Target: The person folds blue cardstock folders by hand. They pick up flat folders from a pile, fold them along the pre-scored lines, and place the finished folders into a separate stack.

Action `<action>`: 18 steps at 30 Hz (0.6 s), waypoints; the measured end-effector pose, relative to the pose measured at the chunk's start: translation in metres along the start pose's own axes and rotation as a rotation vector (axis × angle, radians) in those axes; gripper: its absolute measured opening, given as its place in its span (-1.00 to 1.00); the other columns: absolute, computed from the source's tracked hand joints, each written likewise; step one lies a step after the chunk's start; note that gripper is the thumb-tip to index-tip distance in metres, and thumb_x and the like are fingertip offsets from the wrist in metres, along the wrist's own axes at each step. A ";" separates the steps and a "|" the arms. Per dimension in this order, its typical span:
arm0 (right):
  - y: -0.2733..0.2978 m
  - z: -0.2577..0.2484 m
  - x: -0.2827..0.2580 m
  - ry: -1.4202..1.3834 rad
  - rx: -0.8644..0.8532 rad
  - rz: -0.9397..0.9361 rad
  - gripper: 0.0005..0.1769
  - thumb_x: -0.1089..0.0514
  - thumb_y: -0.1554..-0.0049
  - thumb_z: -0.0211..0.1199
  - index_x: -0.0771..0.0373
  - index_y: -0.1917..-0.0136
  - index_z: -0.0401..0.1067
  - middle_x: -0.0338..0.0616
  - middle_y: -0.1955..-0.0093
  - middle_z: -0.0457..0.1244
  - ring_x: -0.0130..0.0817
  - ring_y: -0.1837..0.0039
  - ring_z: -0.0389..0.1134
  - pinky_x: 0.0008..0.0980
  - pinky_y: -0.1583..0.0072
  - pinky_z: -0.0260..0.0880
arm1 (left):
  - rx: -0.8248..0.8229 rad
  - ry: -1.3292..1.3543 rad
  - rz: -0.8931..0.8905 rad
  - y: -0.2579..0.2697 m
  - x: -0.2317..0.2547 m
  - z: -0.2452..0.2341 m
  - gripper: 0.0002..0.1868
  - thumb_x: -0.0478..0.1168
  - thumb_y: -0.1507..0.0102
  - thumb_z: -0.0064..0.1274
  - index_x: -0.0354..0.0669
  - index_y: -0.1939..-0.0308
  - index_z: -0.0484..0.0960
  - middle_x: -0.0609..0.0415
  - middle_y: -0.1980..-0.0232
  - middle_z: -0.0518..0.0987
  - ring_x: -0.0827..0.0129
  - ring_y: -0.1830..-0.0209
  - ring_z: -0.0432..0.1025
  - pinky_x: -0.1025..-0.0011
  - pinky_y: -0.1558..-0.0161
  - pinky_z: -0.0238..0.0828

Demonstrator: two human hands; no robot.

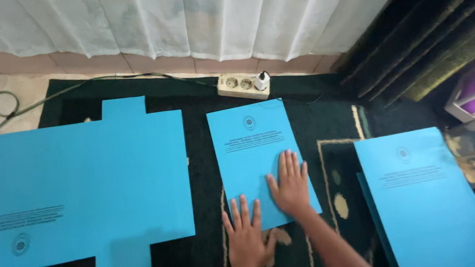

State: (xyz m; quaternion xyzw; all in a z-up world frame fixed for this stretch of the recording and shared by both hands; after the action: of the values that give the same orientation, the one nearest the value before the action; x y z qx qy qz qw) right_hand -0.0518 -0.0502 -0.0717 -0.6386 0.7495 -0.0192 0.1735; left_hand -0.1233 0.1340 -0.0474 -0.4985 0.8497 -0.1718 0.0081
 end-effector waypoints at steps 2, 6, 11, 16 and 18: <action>0.027 -0.008 -0.004 0.010 -0.025 0.013 -0.09 -0.33 -0.35 -0.14 0.33 -0.69 -0.10 0.10 -0.73 -0.15 0.05 -0.74 -0.24 0.20 -0.60 -0.27 | 0.017 0.005 -0.005 -0.002 0.002 -0.002 -0.01 0.42 -0.28 -0.20 0.02 -0.67 0.06 -0.19 -0.73 -0.07 -0.19 -0.72 -0.23 -0.25 -0.55 -0.33; 0.076 -0.015 -0.009 0.040 -0.054 -0.009 -0.14 -0.32 -0.37 -0.21 0.27 -0.70 -0.13 0.04 -0.75 -0.21 -0.02 -0.75 -0.27 0.08 -0.63 -0.29 | -0.075 0.295 -0.157 -0.002 -0.001 0.020 -0.26 0.27 -0.47 -0.54 0.07 -0.65 0.14 -0.08 -0.74 -0.13 -0.02 -0.74 -0.35 -0.22 -0.54 -0.54; 0.091 -0.037 -0.018 0.008 0.065 -0.078 -0.20 -0.24 -0.38 -0.16 0.30 -0.68 -0.04 0.08 -0.73 -0.13 0.01 -0.74 -0.18 0.07 -0.63 -0.22 | -0.058 0.219 -0.168 -0.024 -0.004 0.041 -0.24 0.26 -0.48 -0.41 -0.06 -0.65 0.10 -0.09 -0.73 -0.08 0.02 -0.74 -0.30 -0.18 -0.57 -0.52; 0.084 -0.031 -0.018 -0.026 -0.052 0.006 -0.17 -0.27 -0.36 -0.24 0.29 -0.69 -0.08 0.06 -0.74 -0.18 -0.03 -0.75 -0.25 0.04 -0.62 -0.31 | 0.130 0.108 -0.149 -0.102 -0.035 0.071 -0.17 0.23 -0.45 -0.31 -0.36 -0.58 0.20 -0.21 -0.68 0.11 -0.04 -0.72 -0.10 -0.19 -0.61 -0.30; 0.083 -0.029 -0.014 -0.025 -0.025 -0.005 -0.16 -0.24 -0.31 -0.13 0.31 -0.66 -0.04 0.11 -0.72 -0.13 0.02 -0.73 -0.19 0.06 -0.62 -0.30 | 0.051 0.023 -0.149 -0.147 -0.050 0.106 -0.09 0.22 -0.35 -0.23 -0.41 -0.59 0.14 -0.31 -0.67 0.12 -0.07 -0.70 -0.04 -0.29 -0.55 -0.20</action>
State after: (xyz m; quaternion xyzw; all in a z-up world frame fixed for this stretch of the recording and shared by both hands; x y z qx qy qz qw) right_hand -0.1374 -0.0270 -0.0622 -0.6428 0.7458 -0.0022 0.1749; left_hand 0.0455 0.0811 -0.1107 -0.5582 0.8055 -0.1991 -0.0018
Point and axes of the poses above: each hand's wrist, its own y-axis away from the middle knuckle, its own z-axis out of the palm, x = y × z, the point moved 6 cm from there along -y, towards the middle knuckle
